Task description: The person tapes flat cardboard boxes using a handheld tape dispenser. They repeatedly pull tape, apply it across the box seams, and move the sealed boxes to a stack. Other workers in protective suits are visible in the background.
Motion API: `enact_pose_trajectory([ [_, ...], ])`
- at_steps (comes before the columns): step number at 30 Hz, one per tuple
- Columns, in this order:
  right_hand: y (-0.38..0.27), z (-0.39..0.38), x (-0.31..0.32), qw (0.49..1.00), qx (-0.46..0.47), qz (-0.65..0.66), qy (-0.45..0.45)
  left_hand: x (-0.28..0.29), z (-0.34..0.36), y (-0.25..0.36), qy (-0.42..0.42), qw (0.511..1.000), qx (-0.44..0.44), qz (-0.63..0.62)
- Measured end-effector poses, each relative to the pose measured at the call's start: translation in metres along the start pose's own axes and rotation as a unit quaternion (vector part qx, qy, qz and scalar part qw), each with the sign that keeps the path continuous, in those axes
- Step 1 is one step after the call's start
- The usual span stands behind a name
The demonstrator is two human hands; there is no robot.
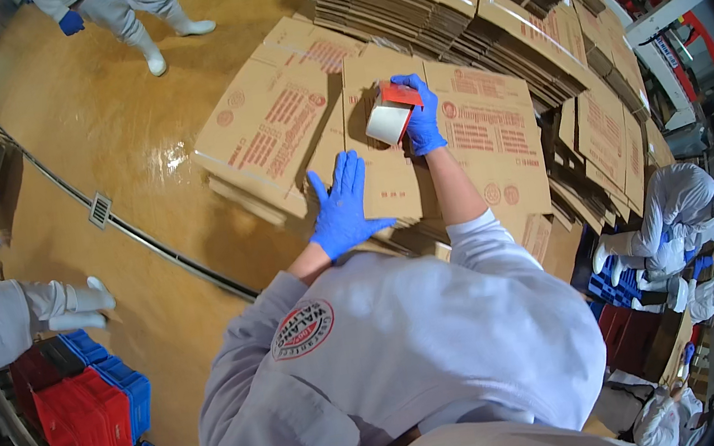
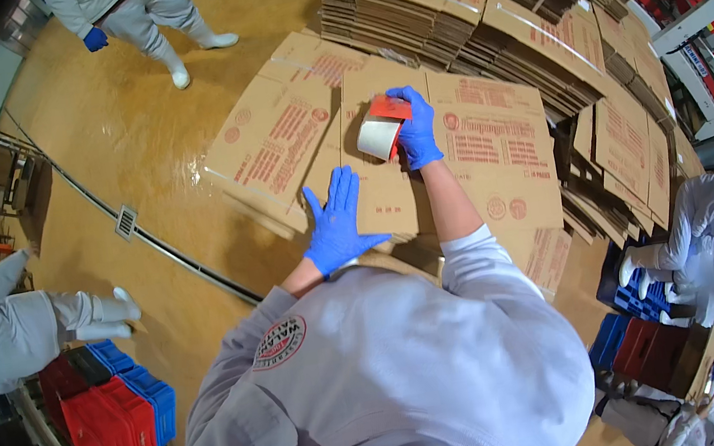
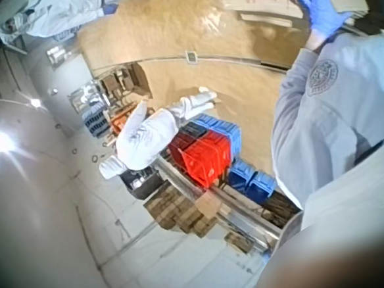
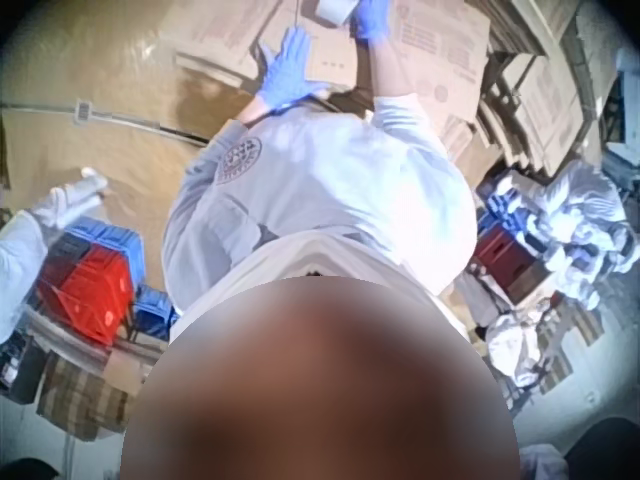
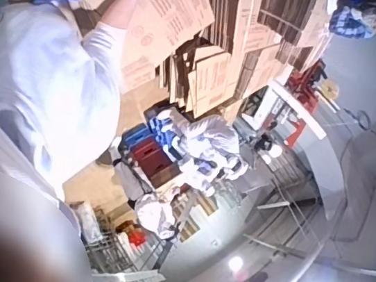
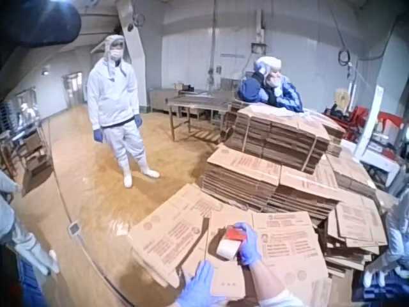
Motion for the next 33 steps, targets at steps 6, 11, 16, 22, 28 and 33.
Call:
enact_pose_trajectory([
  [6,-0.018,-0.017,-0.009,0.991,-0.118,0.033,-0.048,0.002,0.005,-0.003,0.0,1.0,0.005,-0.009],
  [11,-0.064,-0.116,-0.017,0.996,-0.05,-0.039,-0.065,0.008,0.005,-0.004,0.033,0.998,-0.042,-0.017],
  [16,-0.074,-0.099,-0.015,0.979,-0.16,0.088,-0.094,0.014,0.009,-0.008,-0.114,0.992,-0.056,0.02],
  [22,-0.021,-0.06,-0.001,0.981,-0.127,0.045,-0.138,0.05,0.124,-0.02,-0.149,0.93,-0.112,-0.317],
  [28,-0.003,-0.011,0.015,0.933,-0.17,-0.267,-0.171,0.009,0.15,-0.015,-0.087,0.978,-0.135,0.13],
  [33,0.018,-0.013,0.011,0.914,-0.236,-0.259,-0.207,0.003,0.148,-0.018,-0.083,0.981,-0.094,0.147],
])
Point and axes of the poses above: each hand's wrist, its own z-axis towards the middle knuckle, its own x-axis out of the back of the hand, y = z × x, the point moved 10 cm from there along z, towards the middle knuckle, and after that the axes turned 13 degrees about -y, right-handed, at the moved point
